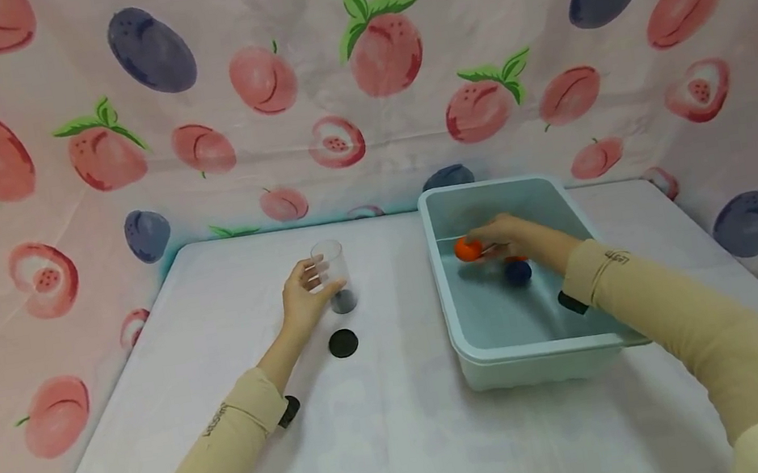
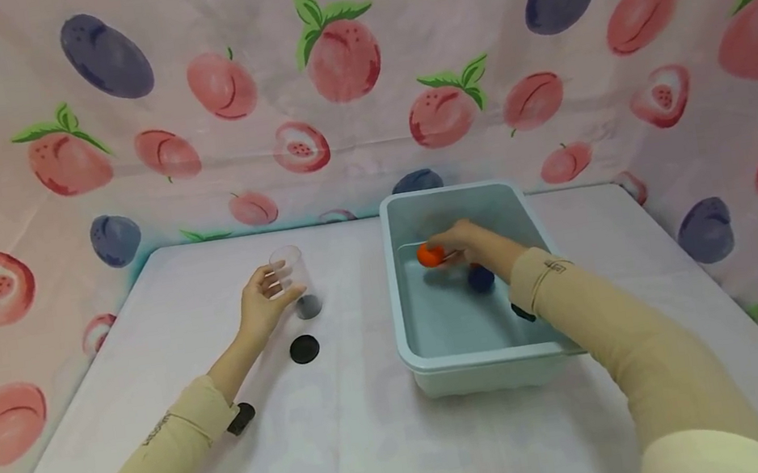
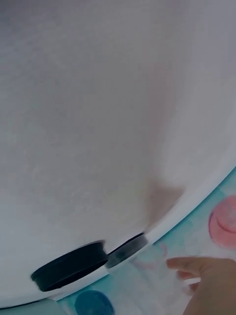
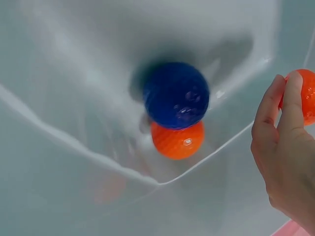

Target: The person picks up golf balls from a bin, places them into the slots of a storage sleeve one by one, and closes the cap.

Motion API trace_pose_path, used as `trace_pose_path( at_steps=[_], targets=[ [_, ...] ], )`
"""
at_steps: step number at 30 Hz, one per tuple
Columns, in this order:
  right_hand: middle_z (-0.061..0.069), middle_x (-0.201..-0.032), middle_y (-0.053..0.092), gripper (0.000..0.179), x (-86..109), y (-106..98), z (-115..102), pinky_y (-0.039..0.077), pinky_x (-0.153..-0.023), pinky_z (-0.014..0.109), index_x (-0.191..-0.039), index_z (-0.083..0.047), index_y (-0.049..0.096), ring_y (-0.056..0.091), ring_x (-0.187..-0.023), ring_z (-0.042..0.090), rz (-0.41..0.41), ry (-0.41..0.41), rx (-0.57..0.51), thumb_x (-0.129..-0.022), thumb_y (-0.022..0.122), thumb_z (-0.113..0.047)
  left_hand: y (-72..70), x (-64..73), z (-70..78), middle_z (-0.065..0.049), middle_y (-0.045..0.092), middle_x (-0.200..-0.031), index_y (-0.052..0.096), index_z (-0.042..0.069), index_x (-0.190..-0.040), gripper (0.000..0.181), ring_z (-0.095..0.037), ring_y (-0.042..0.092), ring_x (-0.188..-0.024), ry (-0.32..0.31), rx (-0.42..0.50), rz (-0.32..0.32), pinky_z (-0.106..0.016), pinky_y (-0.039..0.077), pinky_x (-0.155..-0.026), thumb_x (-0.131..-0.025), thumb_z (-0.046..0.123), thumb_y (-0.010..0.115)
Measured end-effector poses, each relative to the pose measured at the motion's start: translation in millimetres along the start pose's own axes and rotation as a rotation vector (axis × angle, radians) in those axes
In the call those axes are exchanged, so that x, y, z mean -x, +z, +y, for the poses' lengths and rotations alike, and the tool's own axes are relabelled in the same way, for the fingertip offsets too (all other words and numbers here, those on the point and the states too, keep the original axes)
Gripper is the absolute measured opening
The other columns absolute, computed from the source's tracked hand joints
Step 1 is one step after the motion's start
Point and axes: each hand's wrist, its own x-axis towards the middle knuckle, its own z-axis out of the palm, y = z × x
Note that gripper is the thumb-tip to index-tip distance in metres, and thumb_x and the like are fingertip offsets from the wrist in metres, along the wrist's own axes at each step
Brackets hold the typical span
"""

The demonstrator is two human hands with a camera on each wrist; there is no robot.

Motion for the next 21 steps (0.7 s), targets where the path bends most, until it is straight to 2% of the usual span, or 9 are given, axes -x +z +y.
trace_pose_path(
  at_steps=[5,10,16,19,21],
  targets=[
    [0.018,-0.108,0.047,0.066,-2.7,3,5,0.054,-0.088,0.029,-0.143,0.012,0.019,0.062,-0.073,0.014,-0.018,-0.054,-0.049,-0.091,0.054,-0.008,6.0,3.3,3.2,-0.02,0.056,-0.127,0.051,0.003,-0.128,0.056,-0.035,0.052,-0.116,-0.033,-0.016,0.024,-0.046,0.049,-0.095,-0.078,0.011,0.077],
    [0.021,-0.121,0.047,0.061,-1.5,6,4,0.055,-0.086,0.026,-0.143,0.01,0.023,0.063,-0.077,0.014,-0.045,-0.069,-0.077,-0.094,0.051,-0.012,11.2,2.2,6.3,-0.021,0.056,-0.126,0.052,0.001,-0.129,0.057,-0.036,0.052,-0.117,-0.011,0.007,0.015,-0.047,0.05,-0.095,-0.078,0.005,0.076],
    [0.023,-0.139,0.036,0.059,5.5,2,-3,0.054,-0.086,0.024,-0.145,0.008,0.021,0.061,-0.086,0.016,-0.055,-0.064,-0.098,-0.097,0.046,-0.014,18.2,-1.3,15.0,-0.019,0.059,-0.126,0.054,0.005,-0.131,0.057,-0.033,0.054,-0.117,0.045,0.0,-0.045,-0.044,0.049,-0.097,-0.078,0.009,0.076],
    [0.026,-0.147,0.025,0.06,10.7,1,-8,0.051,-0.092,0.026,-0.147,0.006,0.017,0.059,-0.092,0.018,-0.074,-0.066,-0.183,-0.096,0.044,-0.011,20.0,-3.5,19.5,-0.018,0.06,-0.125,0.054,0.006,-0.13,0.057,-0.032,0.054,-0.116,0.082,-0.027,-0.067,-0.045,0.048,-0.098,-0.078,0.011,0.077],
    [0.026,-0.151,0.017,0.063,13.7,0,-11,0.048,-0.095,0.028,-0.149,0.004,0.013,0.055,-0.106,0.023,-0.089,-0.062,-0.261,-0.095,0.044,-0.009,21.2,-4.4,23.2,-0.019,0.06,-0.124,0.055,0.007,-0.13,0.058,-0.032,0.054,-0.116,0.106,-0.03,-0.077,-0.046,0.047,-0.098,-0.077,0.012,0.078]
  ],
)
